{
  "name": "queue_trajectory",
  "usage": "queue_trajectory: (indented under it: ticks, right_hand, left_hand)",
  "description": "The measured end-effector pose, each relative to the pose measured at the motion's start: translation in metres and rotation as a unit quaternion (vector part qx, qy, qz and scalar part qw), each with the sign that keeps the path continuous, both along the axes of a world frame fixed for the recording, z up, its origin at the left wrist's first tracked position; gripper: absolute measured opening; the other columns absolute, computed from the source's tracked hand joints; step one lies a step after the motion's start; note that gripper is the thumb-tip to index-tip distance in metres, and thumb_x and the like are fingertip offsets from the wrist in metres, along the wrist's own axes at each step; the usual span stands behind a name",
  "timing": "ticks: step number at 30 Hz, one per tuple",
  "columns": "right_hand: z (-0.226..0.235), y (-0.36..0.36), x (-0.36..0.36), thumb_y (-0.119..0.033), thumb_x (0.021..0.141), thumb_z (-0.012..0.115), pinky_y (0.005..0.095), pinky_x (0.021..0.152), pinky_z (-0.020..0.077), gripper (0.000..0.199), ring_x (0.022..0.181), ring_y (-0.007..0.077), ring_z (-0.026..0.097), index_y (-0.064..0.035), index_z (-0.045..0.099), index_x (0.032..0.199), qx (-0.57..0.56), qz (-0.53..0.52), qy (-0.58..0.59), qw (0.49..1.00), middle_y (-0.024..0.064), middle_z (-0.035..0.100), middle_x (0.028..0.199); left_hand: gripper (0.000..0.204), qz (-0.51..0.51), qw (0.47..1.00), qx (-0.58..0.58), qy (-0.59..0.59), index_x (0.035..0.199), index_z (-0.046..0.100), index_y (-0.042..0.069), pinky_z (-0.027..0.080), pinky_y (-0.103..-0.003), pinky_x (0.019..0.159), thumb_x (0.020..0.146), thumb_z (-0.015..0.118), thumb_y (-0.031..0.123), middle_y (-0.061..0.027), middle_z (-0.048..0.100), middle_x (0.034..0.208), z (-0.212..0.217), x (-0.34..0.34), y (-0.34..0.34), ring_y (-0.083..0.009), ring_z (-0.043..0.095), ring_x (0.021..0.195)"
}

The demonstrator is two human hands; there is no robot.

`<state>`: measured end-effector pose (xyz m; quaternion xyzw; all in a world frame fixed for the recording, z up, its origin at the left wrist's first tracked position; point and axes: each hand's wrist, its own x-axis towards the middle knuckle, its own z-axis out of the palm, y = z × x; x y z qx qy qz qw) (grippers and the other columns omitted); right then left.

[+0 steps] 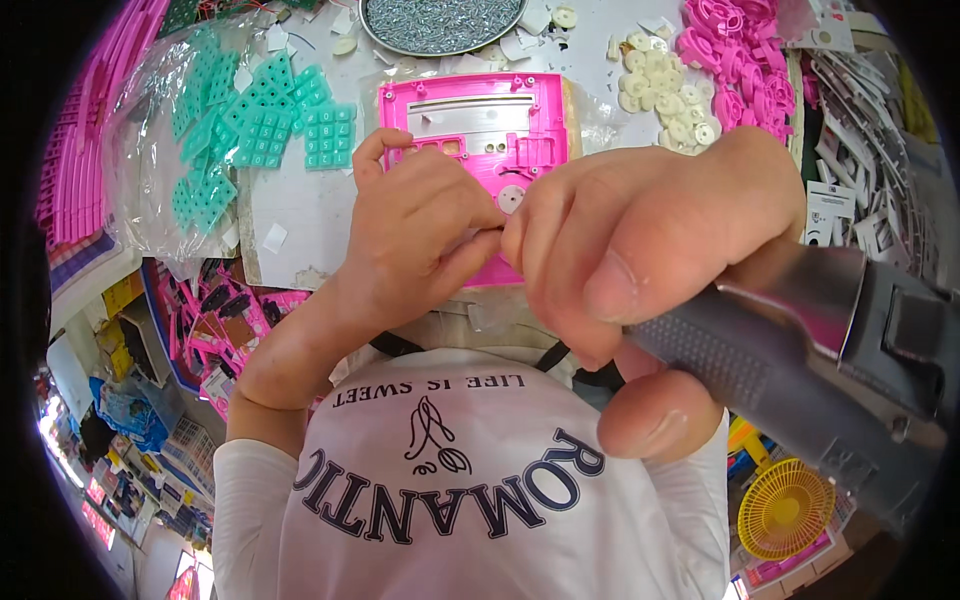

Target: Assembling and packaging small plastic toy sets using various components and a hot glue gun.

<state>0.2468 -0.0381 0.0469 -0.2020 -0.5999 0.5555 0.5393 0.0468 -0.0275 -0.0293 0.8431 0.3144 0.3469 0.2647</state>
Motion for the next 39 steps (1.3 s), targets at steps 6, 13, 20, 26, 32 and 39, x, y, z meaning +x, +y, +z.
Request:
queue_trajectory:
  ticks: [6,13,20,26,32,39]
  right_hand:
    - [-0.020,-0.007,-0.003,-0.038,0.089,0.076,0.0309,0.054,0.0405,0.041,0.054,0.0128,0.048,-0.0127,0.048,0.106,-0.034,-0.077,0.000,0.996,-0.0030,0.054,0.065]
    - [-0.034,-0.013,-0.021,-0.031,0.092,0.076,0.0324,0.053,0.0414,0.034,0.052,0.0155,0.048,-0.0119,0.048,0.096,-0.062,-0.128,-0.031,0.989,-0.0006,0.052,0.061]
    - [-0.046,0.002,-0.011,-0.029,0.089,0.078,0.0319,0.048,0.0413,0.035,0.049,0.0161,0.049,-0.0082,0.050,0.093,0.044,-0.045,-0.134,0.989,0.0023,0.054,0.058]
    - [-0.021,0.028,0.021,-0.027,0.091,0.073,0.0296,0.054,0.0409,0.046,0.059,0.0131,0.051,-0.0021,0.051,0.123,0.047,0.032,0.041,0.998,-0.0001,0.054,0.070]
    - [0.022,0.019,0.047,-0.014,0.099,0.056,0.0336,0.069,0.0447,0.049,0.066,0.0159,0.052,0.0066,0.041,0.141,0.074,-0.191,-0.071,0.976,0.0062,0.058,0.079]
    - [-0.004,0.056,0.058,0.002,0.092,0.067,0.0382,0.091,0.0526,0.046,0.098,0.0222,0.067,0.0081,0.050,0.135,0.075,-0.291,-0.135,0.944,0.0164,0.069,0.108]
  left_hand:
    - [0.031,-0.045,0.994,-0.023,0.094,0.100,0.070,0.017,0.027,-0.056,0.104,0.073,0.079,0.027,-0.0047,0.059,0.117,0.004,-0.009,0.014,-0.0232,0.058,0.104]
    - [0.021,-0.041,0.991,0.048,0.115,0.088,0.074,0.016,0.025,-0.064,0.111,0.070,0.078,0.028,-0.0028,0.062,0.114,-0.006,-0.003,0.015,-0.0230,0.055,0.109]
    - [0.014,-0.033,0.984,0.105,0.141,0.086,0.076,0.017,0.026,-0.064,0.112,0.075,0.077,0.025,0.0003,0.063,0.115,-0.008,-0.001,0.012,-0.0202,0.056,0.108]
    - [0.022,-0.008,0.992,0.062,0.105,0.098,0.075,0.014,0.036,-0.057,0.105,0.078,0.078,0.022,-0.0032,0.064,0.116,0.010,-0.023,0.014,-0.0231,0.059,0.106]
    - [0.020,0.256,0.960,-0.095,0.063,0.100,0.071,0.007,0.051,-0.036,0.072,0.081,0.073,0.003,-0.0093,0.067,0.097,0.011,-0.106,0.010,-0.0250,0.065,0.084]
    - [0.018,0.220,0.965,-0.060,0.127,0.097,0.067,0.004,0.050,-0.032,0.060,0.085,0.075,0.012,-0.0086,0.065,0.090,-0.005,-0.107,0.017,-0.0216,0.062,0.067]
